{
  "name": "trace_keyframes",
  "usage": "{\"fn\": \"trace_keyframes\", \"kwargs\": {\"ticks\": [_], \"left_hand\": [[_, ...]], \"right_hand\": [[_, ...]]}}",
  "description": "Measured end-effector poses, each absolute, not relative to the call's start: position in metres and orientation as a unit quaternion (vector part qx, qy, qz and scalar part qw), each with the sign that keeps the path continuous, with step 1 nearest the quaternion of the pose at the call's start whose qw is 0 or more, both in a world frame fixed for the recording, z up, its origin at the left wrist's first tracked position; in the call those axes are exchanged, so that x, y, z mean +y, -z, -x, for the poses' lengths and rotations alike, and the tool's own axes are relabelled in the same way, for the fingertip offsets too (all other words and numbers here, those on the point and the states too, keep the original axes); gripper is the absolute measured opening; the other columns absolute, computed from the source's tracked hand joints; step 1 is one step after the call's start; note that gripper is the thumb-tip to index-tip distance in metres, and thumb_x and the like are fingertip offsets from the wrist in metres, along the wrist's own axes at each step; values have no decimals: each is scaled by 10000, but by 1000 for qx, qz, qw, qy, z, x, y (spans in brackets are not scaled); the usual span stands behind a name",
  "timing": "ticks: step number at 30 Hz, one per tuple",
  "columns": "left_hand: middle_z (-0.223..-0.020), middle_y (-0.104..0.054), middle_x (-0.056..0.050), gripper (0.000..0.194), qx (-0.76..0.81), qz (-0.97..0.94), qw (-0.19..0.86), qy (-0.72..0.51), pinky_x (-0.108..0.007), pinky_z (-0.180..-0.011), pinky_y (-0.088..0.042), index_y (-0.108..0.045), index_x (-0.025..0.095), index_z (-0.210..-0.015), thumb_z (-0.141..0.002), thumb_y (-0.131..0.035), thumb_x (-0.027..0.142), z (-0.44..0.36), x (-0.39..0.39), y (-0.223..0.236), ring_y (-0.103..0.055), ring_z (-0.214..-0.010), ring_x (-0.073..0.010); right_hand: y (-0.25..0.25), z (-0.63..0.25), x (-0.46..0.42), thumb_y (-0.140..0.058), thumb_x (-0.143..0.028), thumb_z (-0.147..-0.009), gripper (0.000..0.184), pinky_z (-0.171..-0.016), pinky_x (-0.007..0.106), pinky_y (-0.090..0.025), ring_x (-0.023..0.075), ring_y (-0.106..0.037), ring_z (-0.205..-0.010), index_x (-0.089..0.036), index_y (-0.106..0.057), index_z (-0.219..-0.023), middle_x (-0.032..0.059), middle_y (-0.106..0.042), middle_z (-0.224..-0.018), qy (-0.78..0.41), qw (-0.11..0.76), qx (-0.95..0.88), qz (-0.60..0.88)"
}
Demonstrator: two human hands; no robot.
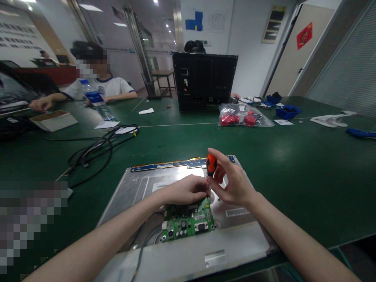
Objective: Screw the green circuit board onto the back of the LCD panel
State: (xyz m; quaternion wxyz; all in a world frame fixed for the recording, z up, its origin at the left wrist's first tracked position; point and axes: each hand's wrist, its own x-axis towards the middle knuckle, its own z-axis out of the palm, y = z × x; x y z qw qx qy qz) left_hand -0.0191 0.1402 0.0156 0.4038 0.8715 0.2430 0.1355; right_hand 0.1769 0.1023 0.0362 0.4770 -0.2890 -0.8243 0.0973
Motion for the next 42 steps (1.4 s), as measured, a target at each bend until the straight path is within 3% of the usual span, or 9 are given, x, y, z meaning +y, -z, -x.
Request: {"fn": "trace_keyframes", "kwargs": {"ticks": [13,21,35,42], "left_hand": [[-807,-658,-24,78,242,-875,396,-136,-258,-679,-459,-643,160,-825,-871,-585,182,19,142,-16,-588,-737,-180],[-862,-692,-38,98,243,-864,417,-145,-289,-749,-482,-657,165,-919,-858,-580,168,19,139,-16,-621,-784,-195],[-829,-659,-27,61,250,-874,393,-139,-274,-727,-455,-633,166,-865,-859,-572,169,19,139,-18,-606,-776,-192],[-839,-678,-32,93,251,-871,402,-130,-284,-734,-468,-647,169,-911,-871,-569,199,19,139,-18,-606,-772,-195]], "right_hand": [[-33,-175,104,-568,-197,-938,660,-447,223,-415,99,-512,-505,-259,-270,-1523,-48,-580,-729,-52,481,-833,267],[-34,-173,105,-585,-248,-959,522,-474,223,-468,96,-538,-580,-275,-377,-1438,3,-562,-911,-40,516,-805,291],[-36,-171,98,-538,-135,-890,602,-463,208,-483,98,-556,-519,-227,-306,-1438,-5,-618,-829,-70,517,-795,308],[-30,-172,103,-636,-229,-884,532,-422,176,-444,92,-541,-507,-259,-330,-1319,-59,-545,-759,-76,543,-783,294]]}}
